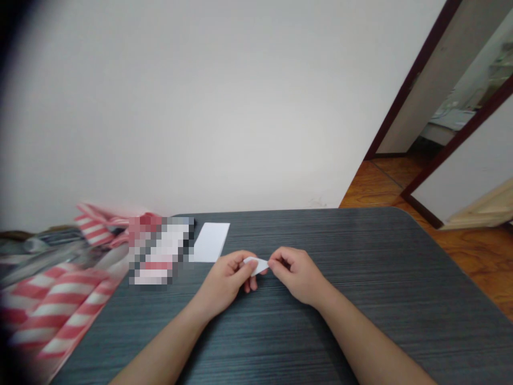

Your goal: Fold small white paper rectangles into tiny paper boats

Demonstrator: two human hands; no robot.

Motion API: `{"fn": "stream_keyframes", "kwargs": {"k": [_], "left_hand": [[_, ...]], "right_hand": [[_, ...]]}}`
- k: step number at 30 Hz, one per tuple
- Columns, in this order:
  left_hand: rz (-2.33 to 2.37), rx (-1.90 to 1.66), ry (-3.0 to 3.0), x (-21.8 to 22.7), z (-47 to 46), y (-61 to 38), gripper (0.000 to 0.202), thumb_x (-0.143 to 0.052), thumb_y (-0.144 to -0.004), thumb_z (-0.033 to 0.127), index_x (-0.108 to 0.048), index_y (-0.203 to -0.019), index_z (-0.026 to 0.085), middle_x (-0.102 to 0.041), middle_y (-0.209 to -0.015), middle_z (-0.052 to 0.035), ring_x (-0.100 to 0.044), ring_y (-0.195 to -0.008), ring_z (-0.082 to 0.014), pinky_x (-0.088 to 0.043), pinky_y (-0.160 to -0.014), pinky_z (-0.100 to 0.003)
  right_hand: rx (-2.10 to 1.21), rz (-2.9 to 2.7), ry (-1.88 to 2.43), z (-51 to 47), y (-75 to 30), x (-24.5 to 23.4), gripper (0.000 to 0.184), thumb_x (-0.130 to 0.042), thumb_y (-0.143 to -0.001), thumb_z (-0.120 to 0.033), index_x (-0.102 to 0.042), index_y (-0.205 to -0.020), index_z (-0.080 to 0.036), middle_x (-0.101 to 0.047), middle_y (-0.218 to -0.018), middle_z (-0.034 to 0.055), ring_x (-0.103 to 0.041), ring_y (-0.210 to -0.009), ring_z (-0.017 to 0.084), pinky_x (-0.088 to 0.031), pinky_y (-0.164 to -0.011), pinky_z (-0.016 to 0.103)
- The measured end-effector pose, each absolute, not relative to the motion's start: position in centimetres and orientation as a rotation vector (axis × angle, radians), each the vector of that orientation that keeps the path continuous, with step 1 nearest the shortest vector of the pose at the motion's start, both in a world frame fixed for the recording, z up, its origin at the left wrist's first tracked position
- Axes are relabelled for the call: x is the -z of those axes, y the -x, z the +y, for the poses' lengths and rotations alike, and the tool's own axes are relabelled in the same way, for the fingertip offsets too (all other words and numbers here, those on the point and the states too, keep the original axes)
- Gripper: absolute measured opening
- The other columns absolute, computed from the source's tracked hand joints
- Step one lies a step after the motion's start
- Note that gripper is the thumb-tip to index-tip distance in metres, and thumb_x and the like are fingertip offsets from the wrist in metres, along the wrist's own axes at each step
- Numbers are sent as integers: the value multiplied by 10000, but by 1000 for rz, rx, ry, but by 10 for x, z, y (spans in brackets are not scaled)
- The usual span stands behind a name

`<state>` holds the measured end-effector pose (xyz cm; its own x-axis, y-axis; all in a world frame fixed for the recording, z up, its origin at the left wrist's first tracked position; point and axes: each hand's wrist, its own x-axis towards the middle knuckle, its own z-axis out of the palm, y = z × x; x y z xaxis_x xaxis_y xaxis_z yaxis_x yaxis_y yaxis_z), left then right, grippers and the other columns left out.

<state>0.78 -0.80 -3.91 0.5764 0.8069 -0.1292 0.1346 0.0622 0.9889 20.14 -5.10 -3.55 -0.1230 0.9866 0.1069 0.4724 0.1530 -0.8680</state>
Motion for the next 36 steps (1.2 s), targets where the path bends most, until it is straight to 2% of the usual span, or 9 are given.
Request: {"fn": "stream_keyframes", "kwargs": {"k": [21, 26, 36], "left_hand": [[850, -605, -1453, 36, -9, -8, 270, -550, -910, 378, -673, -870, 141, -616, -575, 5, -522, -488, -93, -418, -495, -187], [853, -601, -1446, 35, -9, -8, 264, -563, -901, 376, -678, -861, 141, -622, -575, 1, -529, -492, -94, -420, -499, -188], [872, -603, -1418, 34, -9, -9, 245, -643, -833, 378, -675, -848, 135, -668, -640, -24, -571, -518, -111, -445, -502, -207]], "right_hand": [[-934, -1687, 1426, -50, -200, 36, 139, -562, -870, -178, -657, -768, -168, -605, -624, -19, -518, -558, 112, -396, -557, 219], [-898, -1707, 1415, -50, -200, 35, 145, -566, -864, -176, -658, -753, -168, -641, -664, -5, -554, -609, 126, -409, -586, 227], [-860, -1772, 1386, -50, -198, 32, 144, -596, -864, -184, -681, -749, -172, -696, -702, 7, -592, -635, 138, -418, -609, 235]]}}
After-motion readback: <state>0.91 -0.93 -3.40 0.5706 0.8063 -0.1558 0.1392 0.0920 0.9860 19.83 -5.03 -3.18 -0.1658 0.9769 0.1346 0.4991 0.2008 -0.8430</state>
